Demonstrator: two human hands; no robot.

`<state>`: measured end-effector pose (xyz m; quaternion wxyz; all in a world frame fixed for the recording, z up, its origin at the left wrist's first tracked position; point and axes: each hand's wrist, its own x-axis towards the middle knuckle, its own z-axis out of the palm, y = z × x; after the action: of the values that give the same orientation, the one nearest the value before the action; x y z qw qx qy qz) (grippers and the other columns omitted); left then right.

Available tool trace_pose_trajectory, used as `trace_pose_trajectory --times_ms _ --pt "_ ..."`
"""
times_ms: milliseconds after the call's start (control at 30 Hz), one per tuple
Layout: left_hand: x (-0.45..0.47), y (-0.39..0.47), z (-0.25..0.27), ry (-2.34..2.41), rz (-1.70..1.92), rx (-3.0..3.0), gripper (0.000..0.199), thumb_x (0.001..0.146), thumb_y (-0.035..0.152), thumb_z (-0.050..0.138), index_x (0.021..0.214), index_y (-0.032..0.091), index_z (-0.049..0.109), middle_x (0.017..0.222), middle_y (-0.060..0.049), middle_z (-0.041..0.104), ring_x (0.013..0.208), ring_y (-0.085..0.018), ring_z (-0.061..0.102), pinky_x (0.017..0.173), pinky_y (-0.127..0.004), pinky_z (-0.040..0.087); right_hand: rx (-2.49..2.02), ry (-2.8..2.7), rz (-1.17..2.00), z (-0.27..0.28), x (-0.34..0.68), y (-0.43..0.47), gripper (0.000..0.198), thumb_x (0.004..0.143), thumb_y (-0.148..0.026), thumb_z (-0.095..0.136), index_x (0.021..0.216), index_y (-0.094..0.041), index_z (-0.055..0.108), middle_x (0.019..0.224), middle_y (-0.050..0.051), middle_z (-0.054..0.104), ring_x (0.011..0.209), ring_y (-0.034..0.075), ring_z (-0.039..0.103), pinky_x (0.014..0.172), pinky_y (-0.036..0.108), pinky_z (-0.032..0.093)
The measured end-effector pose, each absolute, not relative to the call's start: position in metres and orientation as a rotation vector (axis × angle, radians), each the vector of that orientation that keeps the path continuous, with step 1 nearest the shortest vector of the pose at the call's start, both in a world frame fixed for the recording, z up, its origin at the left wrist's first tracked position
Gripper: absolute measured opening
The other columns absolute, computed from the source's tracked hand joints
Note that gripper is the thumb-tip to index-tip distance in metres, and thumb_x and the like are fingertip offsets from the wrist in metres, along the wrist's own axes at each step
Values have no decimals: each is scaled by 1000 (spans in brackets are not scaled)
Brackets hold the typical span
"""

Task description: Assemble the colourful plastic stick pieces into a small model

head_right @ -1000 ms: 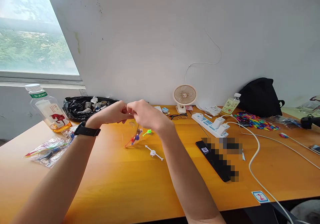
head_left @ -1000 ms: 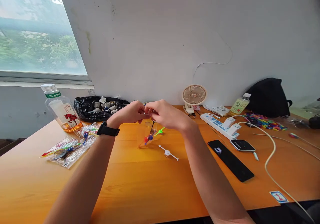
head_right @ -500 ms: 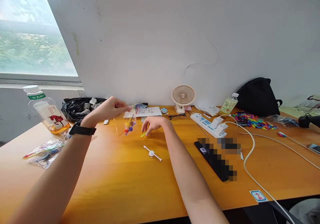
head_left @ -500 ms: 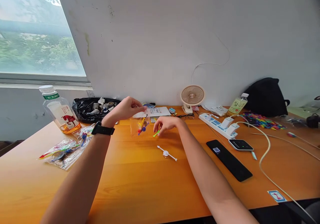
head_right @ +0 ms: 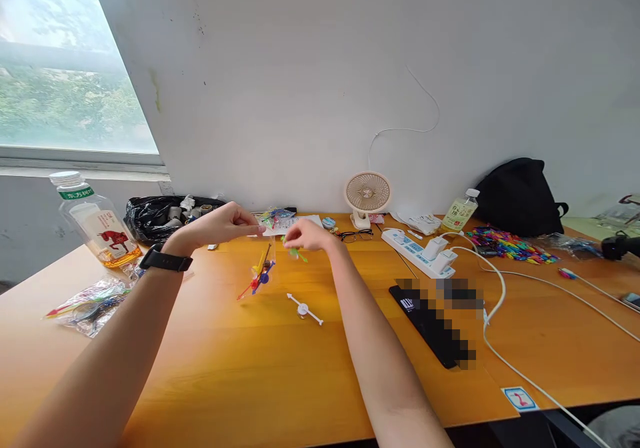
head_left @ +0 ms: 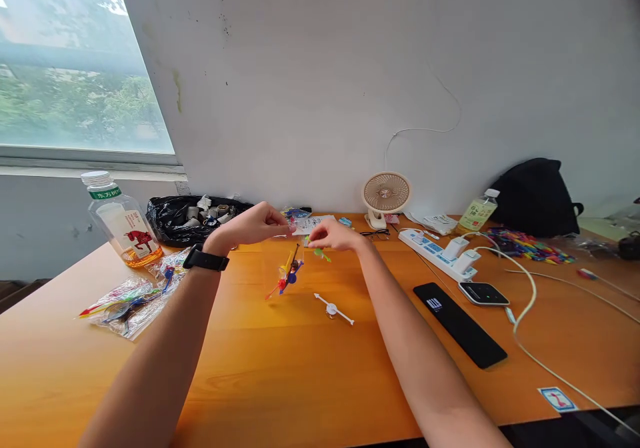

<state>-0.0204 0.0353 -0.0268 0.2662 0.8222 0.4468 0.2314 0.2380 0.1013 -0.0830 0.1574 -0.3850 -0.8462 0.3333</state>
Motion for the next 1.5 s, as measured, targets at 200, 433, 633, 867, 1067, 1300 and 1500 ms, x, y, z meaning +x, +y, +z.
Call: trace_pose_trajectory --times_ms 200,433,633,867,1067,1300,1500 --pt "-19 45 -37 1160 573 2219 44 86 54 60 73 14 69 56 5 29 50 -8 20 46 -25 14 -722 -1894 910 -18 248 66 40 84 -46 75 109 -15 73 90 6 73 79 15 67 77 29 57" --pt "-17 33 -26 1103 557 2169 38 85 42 60 60 19 44 55 6 26 47 -7 21 43 -23 18 -599 -2091 920 -1 214 25 21 89 -33 70 98 -15 74 87 6 75 82 17 70 76 29 57" --pt "-21 30 -21 1181 521 2186 38 83 42 59 57 18 50 48 1 46 42 -7 31 41 -22 21 -719 -2296 794 -8 198 19 20 91 -27 62 95 -15 77 80 4 73 71 14 63 59 23 44" --pt "-23 36 -26 1169 483 2181 18 73 27 58 59 16 58 49 4 41 45 -7 26 41 -22 18 -767 -2419 859 -25 179 23 20 91 -27 59 91 -15 75 73 0 66 56 10 53 52 22 36" --pt "-27 35 -26 1198 548 2168 31 79 40 61 59 17 58 54 5 29 49 -8 24 43 -23 18 -862 -2403 625 -20 185 23 23 90 -33 59 87 -16 74 74 -1 64 60 10 46 56 24 31" --pt "-34 42 -31 1315 585 2197 37 80 51 65 82 17 79 53 4 37 49 -10 27 45 -25 18 -1361 -2646 755 -27 220 45 24 81 -38 73 75 -15 69 72 4 71 60 13 59 56 24 40" --pt "-36 45 -34 1367 551 2153 35 78 51 67 76 18 78 52 4 33 47 -10 26 45 -25 18 -1601 -2876 1682 -88 205 68 52 40 -38 99 74 -14 69 68 2 71 65 17 68 64 27 55"
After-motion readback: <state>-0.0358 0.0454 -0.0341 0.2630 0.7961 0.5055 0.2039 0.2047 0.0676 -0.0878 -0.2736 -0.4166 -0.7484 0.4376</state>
